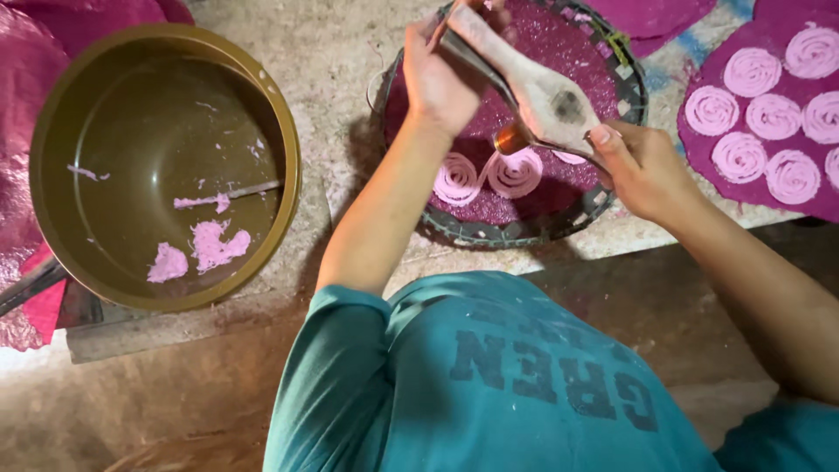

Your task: The person uses a manual rose press to form pink paste into rose shapes on a purple mat. They repeatedly scoop paste from a bowl, load it into the press, and release the formed roses onto the mat.

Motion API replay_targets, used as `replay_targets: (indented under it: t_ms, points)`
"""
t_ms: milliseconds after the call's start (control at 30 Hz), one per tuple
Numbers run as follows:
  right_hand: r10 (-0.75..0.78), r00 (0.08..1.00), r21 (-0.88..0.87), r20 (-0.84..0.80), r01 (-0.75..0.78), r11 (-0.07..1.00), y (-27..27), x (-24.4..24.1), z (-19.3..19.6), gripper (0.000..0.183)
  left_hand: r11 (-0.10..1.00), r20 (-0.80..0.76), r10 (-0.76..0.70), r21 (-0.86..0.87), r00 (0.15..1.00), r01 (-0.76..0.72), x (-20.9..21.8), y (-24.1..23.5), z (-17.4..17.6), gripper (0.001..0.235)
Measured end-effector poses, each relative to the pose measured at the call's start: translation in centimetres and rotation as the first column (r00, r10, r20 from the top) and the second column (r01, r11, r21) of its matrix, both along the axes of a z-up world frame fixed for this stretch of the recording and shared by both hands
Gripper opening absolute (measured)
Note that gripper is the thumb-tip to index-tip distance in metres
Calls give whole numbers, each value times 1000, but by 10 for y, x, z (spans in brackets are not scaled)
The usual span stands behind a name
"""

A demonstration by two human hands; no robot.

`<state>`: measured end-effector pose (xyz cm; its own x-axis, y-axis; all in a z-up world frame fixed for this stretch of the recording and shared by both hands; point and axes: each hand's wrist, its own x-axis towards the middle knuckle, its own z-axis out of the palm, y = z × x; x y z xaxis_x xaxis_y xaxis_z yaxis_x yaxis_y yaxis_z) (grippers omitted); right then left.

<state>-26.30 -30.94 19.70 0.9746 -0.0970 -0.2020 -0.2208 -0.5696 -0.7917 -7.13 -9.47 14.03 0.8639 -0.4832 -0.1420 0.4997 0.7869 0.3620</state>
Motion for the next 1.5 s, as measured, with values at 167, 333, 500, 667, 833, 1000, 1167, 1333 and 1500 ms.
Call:
replay_targets:
  t_ms: [167,333,500,667,833,1000,1167,1333,1500]
  points:
    - [51,994,-44,101,-46,998,-6,17,-18,56,551,274,-445,834,852,21,12,26,-79,32]
    - [78,994,-19,77,-77,997,-10,29,-26,57,619,343,-668,749,661,237,-7,34,-117,53]
    - [9,998,72,66,-14,997,-19,38,-33,56,135,343,-783,908,518,-397,-18,19,-95,27]
    - [-67,988,136,140,48,989,-32,21,-40,61,402,599,-777,709,195,-579,-24,5,-84,23]
    - [-185,970,276,155,137,951,-42,-6,-49,64,335,471,-873,767,125,-547,-18,-1,-84,16]
    - [-279,952,205,128,250,946,-59,-33,-60,77,328,476,-875,722,93,-609,-16,-1,-74,17]
    - [-418,900,398,127,340,852,-69,-57,-75,79,319,424,-870,874,254,-366,-13,4,-60,11]
    - [-474,874,477,112,371,797,-66,-66,-80,80,323,370,-837,929,402,-183,-6,14,-55,11]
    - [-485,868,535,101,364,763,-59,-69,-79,79,300,378,-816,923,436,-239,-7,25,-61,12]
